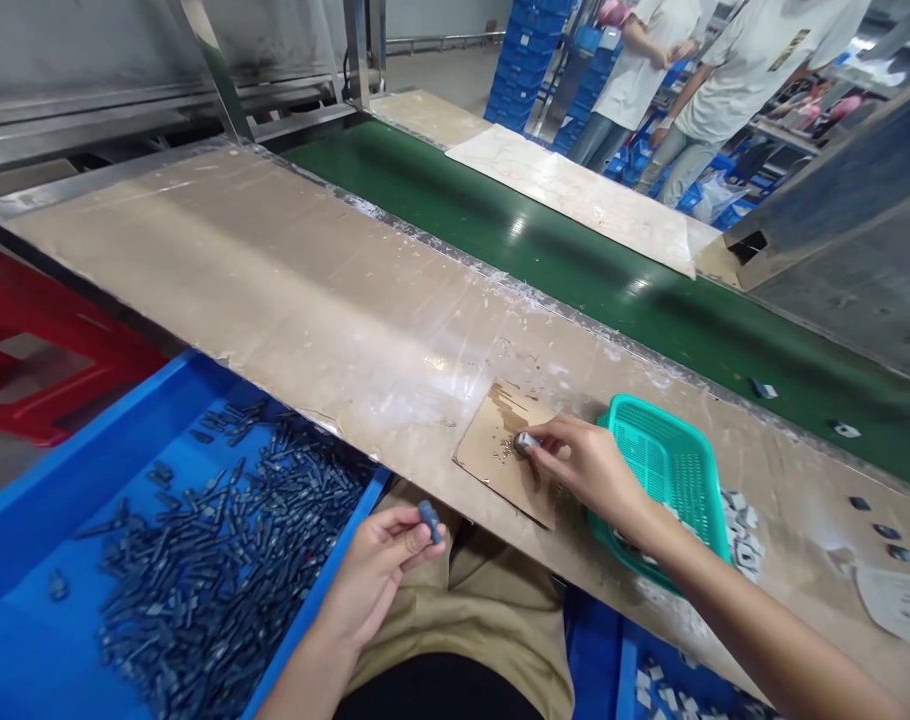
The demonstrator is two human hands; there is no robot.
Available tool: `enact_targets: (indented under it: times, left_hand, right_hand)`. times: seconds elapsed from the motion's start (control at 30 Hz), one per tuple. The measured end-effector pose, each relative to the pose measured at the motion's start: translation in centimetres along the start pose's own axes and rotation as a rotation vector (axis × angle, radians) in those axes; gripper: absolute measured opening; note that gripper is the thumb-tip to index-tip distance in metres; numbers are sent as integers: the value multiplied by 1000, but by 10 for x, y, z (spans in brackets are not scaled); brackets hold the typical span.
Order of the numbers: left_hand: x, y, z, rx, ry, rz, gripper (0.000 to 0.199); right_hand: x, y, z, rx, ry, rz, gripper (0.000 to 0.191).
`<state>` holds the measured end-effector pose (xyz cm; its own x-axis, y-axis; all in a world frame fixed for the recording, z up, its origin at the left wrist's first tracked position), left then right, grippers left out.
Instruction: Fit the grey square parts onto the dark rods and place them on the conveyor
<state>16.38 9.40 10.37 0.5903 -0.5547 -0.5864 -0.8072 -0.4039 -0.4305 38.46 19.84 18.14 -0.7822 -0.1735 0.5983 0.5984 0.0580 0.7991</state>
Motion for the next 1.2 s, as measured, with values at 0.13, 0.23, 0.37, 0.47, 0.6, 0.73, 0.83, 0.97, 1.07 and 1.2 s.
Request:
enact_targets:
  times: [0.13, 0.23, 0.37, 0.47, 0.6, 0.73, 0.83, 0.97, 1.07, 1.2]
  left_hand:
    - [-8, -33, -2, 150, -41, -44, 25]
    - [-9, -54, -4, 227, -10, -135, 21]
    - [-1, -73, -7, 328, 110, -201, 20]
    - [5, -78, -10, 338, 128, -174, 23]
    - [5, -79, -13, 321, 55, -129, 22]
    - [-1, -77, -17, 301, -30, -78, 15]
    - [-7, -77, -21, 296, -60, -29, 15]
    - [-13, -85, -21, 306, -52, 49, 17]
    - [-17, -92, -15, 297, -57, 90, 19]
    - [-23, -80, -5, 212, -119, 208, 25]
  right_hand:
    - [11, 11, -16, 55, -331, 470, 26]
    - [26, 12, -34, 191, -463, 735, 25]
    - [44, 20, -53, 91, -412, 717, 23]
    - [52, 24, -60, 6, -337, 606, 23]
    - [53, 21, -63, 43, -299, 522, 22]
    - [51, 19, -63, 102, -344, 582, 23]
    - [51, 18, -61, 135, -394, 662, 26]
    - [49, 14, -54, 171, -450, 766, 30]
    - [45, 10, -50, 192, -451, 824, 27]
    - [32, 8, -47, 231, -435, 824, 28]
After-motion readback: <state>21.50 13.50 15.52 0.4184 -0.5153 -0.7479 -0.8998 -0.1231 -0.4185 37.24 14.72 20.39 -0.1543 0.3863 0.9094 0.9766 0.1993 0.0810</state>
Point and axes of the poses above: each hand's wrist, its own z-axis towards the middle knuckle, its own y-axis out of the back of the hand, x = y × z, the point moved 4 cm from there along z, towards the middle knuckle, and after that the axes turned 9 degrees about -x, right-handed, at the moved point
